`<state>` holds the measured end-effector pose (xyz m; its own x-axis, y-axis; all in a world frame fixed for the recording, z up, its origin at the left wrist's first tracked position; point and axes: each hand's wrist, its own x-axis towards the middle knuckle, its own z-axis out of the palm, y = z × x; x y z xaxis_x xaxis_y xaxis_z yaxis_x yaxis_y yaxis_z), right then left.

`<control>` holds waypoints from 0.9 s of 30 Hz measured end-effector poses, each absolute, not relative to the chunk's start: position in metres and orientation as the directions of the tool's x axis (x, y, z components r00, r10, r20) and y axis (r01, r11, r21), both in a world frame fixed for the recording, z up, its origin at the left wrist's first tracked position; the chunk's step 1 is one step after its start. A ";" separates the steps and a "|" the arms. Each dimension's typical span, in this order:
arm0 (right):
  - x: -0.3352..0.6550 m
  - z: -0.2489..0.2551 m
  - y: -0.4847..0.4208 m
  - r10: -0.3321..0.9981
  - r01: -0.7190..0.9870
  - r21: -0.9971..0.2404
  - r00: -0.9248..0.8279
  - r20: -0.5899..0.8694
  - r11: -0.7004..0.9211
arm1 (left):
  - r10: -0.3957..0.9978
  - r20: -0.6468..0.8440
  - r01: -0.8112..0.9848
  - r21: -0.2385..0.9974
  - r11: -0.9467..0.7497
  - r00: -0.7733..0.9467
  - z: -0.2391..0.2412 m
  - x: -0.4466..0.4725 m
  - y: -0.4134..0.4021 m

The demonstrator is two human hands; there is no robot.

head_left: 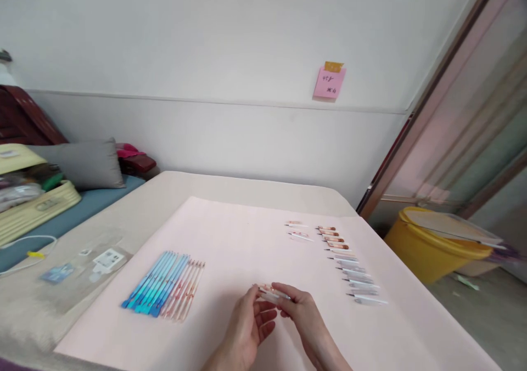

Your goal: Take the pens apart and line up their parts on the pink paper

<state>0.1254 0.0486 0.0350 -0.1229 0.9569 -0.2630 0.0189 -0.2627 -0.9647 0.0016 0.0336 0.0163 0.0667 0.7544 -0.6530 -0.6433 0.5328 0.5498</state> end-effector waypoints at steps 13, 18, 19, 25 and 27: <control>0.217 -0.009 0.160 0.960 0.040 -0.963 0.106 -0.260 -0.265 | 0.687 -0.715 -0.665 0.451 0.596 0.131 0.031 -0.009 0.048; 0.229 -0.017 0.198 0.961 0.092 -0.958 0.079 -0.265 -0.272 | 0.679 -0.721 -0.660 0.445 0.605 0.135 0.034 -0.007 0.054; 0.230 -0.019 0.203 0.962 0.110 -0.956 0.073 -0.264 -0.271 | 0.675 -0.725 -0.658 0.443 0.609 0.136 0.033 -0.007 0.055; 0.235 -0.024 0.220 0.972 0.295 -0.927 0.038 -0.231 -0.232 | 0.662 -0.735 -0.651 0.432 0.624 0.148 0.031 -0.005 0.056; 0.238 -0.023 0.222 0.980 0.384 -0.903 0.022 -0.199 -0.192 | 0.663 -0.735 -0.652 0.434 0.622 0.144 0.030 -0.005 0.056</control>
